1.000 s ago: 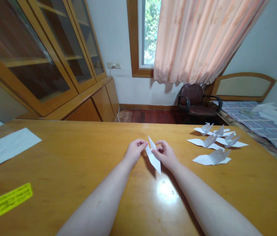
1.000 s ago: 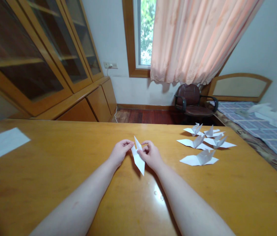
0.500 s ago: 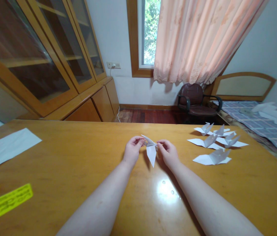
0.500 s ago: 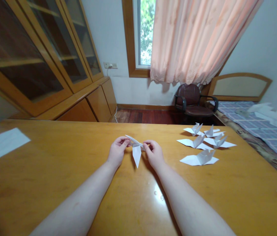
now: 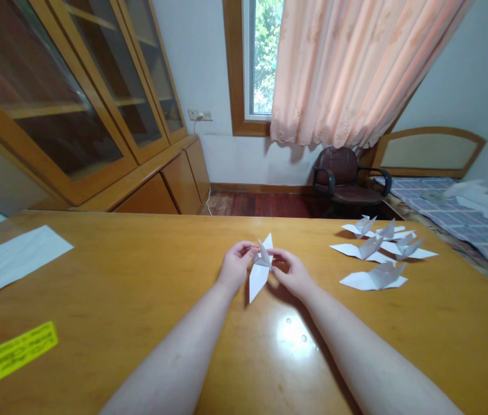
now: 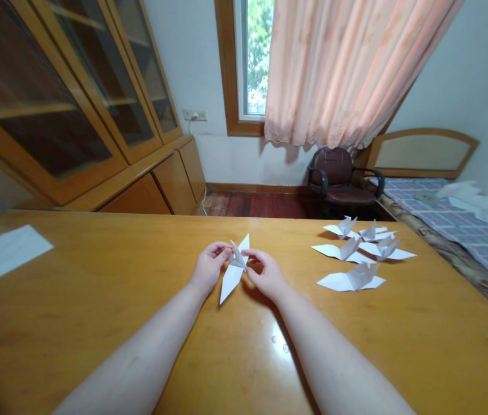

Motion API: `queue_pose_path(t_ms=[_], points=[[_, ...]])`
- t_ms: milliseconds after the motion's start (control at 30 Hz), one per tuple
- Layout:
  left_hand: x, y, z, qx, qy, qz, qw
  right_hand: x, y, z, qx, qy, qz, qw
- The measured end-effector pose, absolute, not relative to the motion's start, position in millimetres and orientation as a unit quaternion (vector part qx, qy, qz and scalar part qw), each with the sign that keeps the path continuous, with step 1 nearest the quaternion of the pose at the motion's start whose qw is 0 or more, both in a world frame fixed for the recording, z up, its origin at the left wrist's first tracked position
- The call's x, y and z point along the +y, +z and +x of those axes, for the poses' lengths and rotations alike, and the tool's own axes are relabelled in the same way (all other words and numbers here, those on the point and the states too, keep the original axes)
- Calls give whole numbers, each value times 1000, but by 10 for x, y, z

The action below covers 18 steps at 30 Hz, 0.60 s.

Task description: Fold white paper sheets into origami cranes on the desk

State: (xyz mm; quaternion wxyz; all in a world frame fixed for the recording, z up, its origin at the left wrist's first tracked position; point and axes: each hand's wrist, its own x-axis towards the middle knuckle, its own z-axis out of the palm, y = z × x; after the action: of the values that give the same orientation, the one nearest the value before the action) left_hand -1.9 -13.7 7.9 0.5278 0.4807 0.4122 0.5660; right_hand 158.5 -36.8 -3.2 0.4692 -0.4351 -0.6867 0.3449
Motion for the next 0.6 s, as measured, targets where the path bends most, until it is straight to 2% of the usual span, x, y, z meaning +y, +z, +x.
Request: queue_pose_path(t_ms=[200,400,600], points=[[-135,56,-19,406,557,494,530,-375,-37,1601,-700,319,-450,455],[-147,45,-13,418,530,518,525,-382,-19,1613,-704,342,-427,454],[-137,11,-29,426,518,549,499,-362,-17,1580,-713,286,-482,422]])
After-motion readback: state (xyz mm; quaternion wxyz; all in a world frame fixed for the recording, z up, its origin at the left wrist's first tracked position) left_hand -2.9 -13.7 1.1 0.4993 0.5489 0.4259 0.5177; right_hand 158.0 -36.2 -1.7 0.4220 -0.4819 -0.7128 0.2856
